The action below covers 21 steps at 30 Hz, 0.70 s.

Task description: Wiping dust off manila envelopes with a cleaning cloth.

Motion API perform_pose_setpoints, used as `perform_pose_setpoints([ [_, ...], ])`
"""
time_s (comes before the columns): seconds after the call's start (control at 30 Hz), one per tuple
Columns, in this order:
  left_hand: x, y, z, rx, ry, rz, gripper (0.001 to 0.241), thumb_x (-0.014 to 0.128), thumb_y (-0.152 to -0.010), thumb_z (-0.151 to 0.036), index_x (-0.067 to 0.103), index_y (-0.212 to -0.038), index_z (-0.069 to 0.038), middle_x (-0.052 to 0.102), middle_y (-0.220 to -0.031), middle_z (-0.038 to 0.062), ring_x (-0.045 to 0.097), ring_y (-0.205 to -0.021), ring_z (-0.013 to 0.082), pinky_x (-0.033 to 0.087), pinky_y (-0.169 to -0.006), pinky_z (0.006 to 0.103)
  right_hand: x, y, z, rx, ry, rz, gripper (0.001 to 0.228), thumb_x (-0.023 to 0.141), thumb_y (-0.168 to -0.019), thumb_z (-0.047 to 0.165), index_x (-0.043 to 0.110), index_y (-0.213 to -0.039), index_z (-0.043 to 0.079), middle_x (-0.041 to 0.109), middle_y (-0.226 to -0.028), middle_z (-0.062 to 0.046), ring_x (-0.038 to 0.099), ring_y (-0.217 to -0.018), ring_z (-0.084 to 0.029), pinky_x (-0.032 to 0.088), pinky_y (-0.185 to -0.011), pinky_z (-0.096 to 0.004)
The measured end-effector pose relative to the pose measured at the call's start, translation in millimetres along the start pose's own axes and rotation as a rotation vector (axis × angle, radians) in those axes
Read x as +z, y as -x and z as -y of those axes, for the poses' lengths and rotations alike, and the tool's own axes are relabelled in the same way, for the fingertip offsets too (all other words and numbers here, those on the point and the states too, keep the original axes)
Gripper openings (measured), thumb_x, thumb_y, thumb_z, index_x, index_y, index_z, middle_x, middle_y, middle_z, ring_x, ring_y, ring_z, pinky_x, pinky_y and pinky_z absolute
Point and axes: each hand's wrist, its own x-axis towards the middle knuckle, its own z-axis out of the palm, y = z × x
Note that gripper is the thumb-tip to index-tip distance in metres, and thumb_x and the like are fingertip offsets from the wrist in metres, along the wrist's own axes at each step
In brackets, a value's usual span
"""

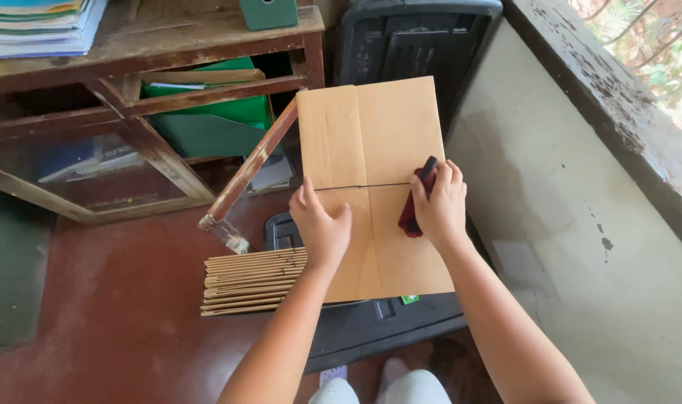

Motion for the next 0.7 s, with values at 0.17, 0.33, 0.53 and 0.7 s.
perform_pose_setpoints([
  [0.17,23.5,11.9,-22.6,-0.025,-0.084,0.072,0.087,0.088,-0.063,-0.020,0.053,-0.142,-0.009,0.039,-0.147,0.029,0.045,-0.133,0.0479,0.031,-0.114,0.0557,-1.5,-22.2,-29.1,-0.079,0.023,0.038,0.056,0.054,-0.104,0.049,0.046,-0.132,0.001,0.044,-0.142,-0.025,0.053,-0.125,-0.045,0.040,-0.107,-0.047],
  [0.33,75.8,33.2,-44.5,-0.083,-0.114,0.029,0.075,0.088,-0.063,-0.021,0.061,-0.132,-0.013,0.041,-0.146,0.033,0.051,-0.126,0.0510,0.036,-0.108,0.0563,-1.9,-62.9,-86.8,-0.184,0.066,0.072,0.054,0.060,-0.101,0.049,0.049,-0.129,0.004,0.046,-0.141,-0.023,0.055,-0.125,-0.043,0.041,-0.105,-0.045],
  [0.53,128.7,64.5,-87.0,-0.264,-0.243,0.029,0.079,0.089,-0.061,-0.031,0.060,-0.134,-0.022,0.041,-0.150,0.027,0.050,-0.128,0.0473,0.037,-0.101,0.0583,-9.8,-94.6,-142.7,-0.172,0.068,0.175,0.057,0.069,-0.094,0.039,0.048,-0.135,0.006,0.037,-0.152,-0.025,0.049,-0.126,-0.047,0.040,-0.107,-0.052],
  [0.7,148.3,84.5,-101.7,-0.403,-0.280,0.145,0.087,0.089,-0.063,-0.035,0.051,-0.140,-0.019,0.033,-0.155,0.029,0.041,-0.136,0.0467,0.033,-0.101,0.0627,-7.5,-99.7,-176.0,-0.158,0.018,0.220,0.054,0.069,-0.092,0.031,0.047,-0.135,0.007,0.032,-0.157,-0.022,0.047,-0.128,-0.044,0.039,-0.109,-0.052],
])
